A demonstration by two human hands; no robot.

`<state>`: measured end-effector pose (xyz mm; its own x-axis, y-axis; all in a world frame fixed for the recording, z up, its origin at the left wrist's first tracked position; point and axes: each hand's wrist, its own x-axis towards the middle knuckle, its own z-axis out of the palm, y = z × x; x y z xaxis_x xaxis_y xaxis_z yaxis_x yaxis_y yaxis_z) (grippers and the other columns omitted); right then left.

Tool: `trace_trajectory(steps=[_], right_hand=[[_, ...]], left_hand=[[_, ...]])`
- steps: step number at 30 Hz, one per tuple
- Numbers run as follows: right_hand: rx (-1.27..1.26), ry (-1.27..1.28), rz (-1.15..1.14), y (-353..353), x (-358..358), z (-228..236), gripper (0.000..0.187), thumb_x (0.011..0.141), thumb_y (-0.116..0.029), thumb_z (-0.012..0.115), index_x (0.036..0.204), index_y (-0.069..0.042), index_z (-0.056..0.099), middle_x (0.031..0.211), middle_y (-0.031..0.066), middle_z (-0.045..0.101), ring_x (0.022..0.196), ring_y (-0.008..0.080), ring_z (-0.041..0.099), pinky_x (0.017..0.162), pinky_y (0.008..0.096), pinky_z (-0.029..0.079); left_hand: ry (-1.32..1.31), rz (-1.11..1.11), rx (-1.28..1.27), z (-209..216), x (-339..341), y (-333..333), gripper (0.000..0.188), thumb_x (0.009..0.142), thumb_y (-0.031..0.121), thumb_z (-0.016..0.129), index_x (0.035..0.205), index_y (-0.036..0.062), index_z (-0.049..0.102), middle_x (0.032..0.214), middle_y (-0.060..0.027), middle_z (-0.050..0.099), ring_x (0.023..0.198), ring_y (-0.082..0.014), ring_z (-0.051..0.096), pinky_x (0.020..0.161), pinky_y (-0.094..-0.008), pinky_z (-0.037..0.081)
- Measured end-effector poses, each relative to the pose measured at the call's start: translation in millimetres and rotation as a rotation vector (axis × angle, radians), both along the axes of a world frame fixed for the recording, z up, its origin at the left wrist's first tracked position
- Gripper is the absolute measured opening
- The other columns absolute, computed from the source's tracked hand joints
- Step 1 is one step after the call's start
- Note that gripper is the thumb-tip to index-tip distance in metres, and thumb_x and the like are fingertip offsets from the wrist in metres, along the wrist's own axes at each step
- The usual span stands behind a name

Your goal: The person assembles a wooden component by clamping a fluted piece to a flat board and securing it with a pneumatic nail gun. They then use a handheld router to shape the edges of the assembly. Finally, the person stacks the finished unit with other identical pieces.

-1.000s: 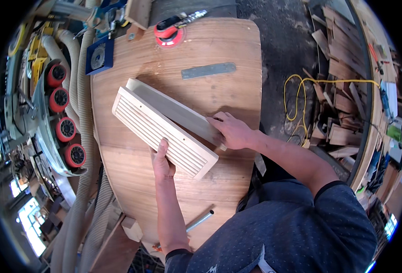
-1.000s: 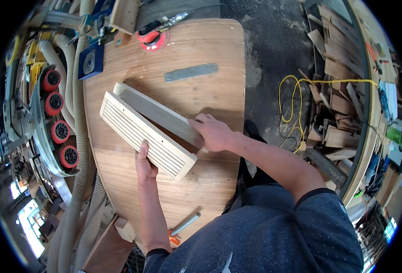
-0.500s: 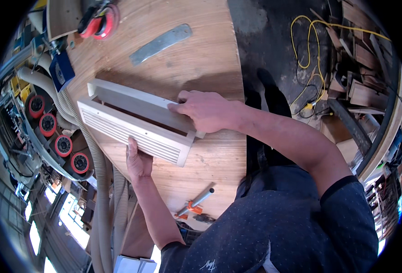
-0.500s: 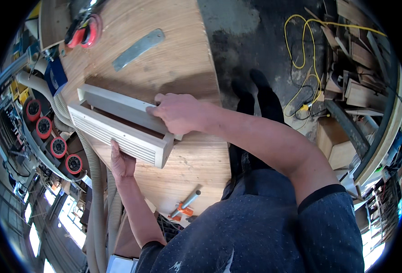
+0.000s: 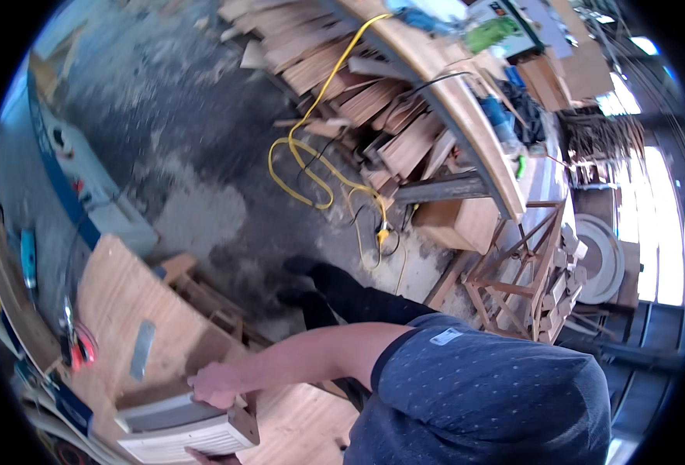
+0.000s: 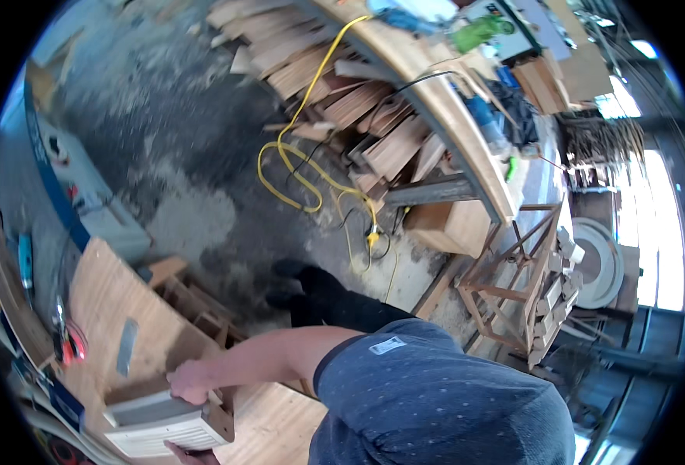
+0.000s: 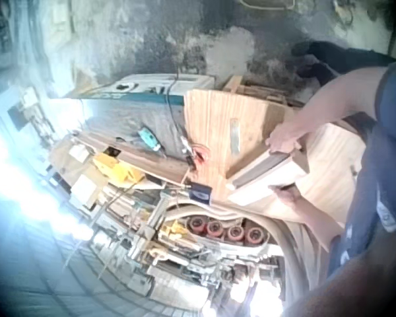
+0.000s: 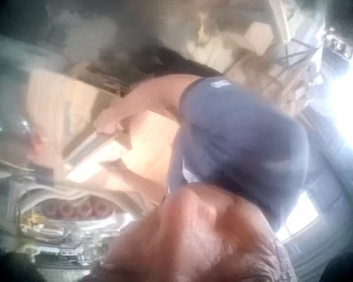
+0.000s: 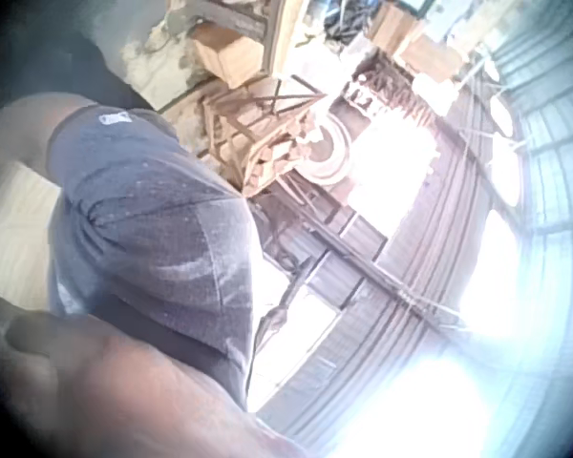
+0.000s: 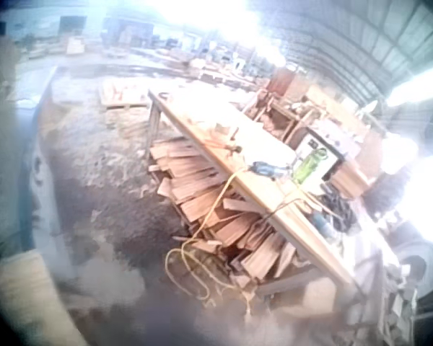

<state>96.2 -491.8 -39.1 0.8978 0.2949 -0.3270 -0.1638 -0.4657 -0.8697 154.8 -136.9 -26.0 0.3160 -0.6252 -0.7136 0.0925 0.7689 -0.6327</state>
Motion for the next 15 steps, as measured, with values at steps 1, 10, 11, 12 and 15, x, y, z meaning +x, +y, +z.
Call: trace_trajectory(steps=[1, 10, 11, 12, 15], right_hand=[[-0.020, -0.045, -0.024, -11, -9, 4, 0.030, 0.085, -0.013, 0.062, 0.112, -0.009, 0.074, 0.119, 0.0174, 0.063, 0.110, 0.0394, 0.067, 0.088, 0.0487, 0.058], [-0.149, -0.030, -0.393, -123, -209, -6, 0.036, 0.096, -0.028, 0.054, 0.122, -0.007, 0.069, 0.112, 0.0193, 0.070, 0.111, 0.0391, 0.065, 0.096, 0.0487, 0.053], [-0.184, 0.040, -0.499, -146, -243, -12, 0.036, 0.096, -0.029, 0.055, 0.122, -0.008, 0.070, 0.114, 0.0191, 0.071, 0.112, 0.0387, 0.065, 0.097, 0.0477, 0.053], [-0.212, 0.120, -0.590, -173, -276, -12, 0.037, 0.096, -0.029, 0.056, 0.123, -0.009, 0.071, 0.118, 0.0182, 0.071, 0.113, 0.0380, 0.066, 0.099, 0.0462, 0.053], [-0.329, 0.287, -0.887, -247, -373, -2, 0.040, 0.093, -0.031, 0.058, 0.125, -0.010, 0.072, 0.124, 0.0173, 0.071, 0.119, 0.0363, 0.065, 0.102, 0.0447, 0.052]], left_hand=[[-0.018, -0.042, -0.027, -11, 2, 1, 0.053, 0.109, 0.020, 0.054, 0.156, 0.0011, 0.038, 0.153, -0.0131, 0.048, 0.133, -0.0290, 0.055, 0.117, -0.0530, 0.043], [-0.049, -0.353, -0.397, -33, -2, -6, 0.034, 0.104, 0.015, 0.063, 0.130, -0.0074, 0.064, 0.108, -0.0189, 0.073, 0.099, -0.0330, 0.072, 0.091, -0.0407, 0.063], [-0.021, -0.335, -0.461, -22, -7, -19, 0.035, 0.104, 0.015, 0.062, 0.131, -0.0074, 0.064, 0.109, -0.0190, 0.072, 0.100, -0.0327, 0.072, 0.092, -0.0406, 0.063], [0.020, -0.262, -0.502, -17, -15, -30, 0.036, 0.104, 0.016, 0.062, 0.131, -0.0073, 0.064, 0.111, -0.0192, 0.072, 0.101, -0.0324, 0.072, 0.092, -0.0405, 0.063], [0.319, 0.130, -0.739, -17, -35, -74, 0.038, 0.105, 0.019, 0.062, 0.133, -0.0071, 0.063, 0.115, -0.0198, 0.071, 0.104, -0.0316, 0.072, 0.095, -0.0401, 0.062]])
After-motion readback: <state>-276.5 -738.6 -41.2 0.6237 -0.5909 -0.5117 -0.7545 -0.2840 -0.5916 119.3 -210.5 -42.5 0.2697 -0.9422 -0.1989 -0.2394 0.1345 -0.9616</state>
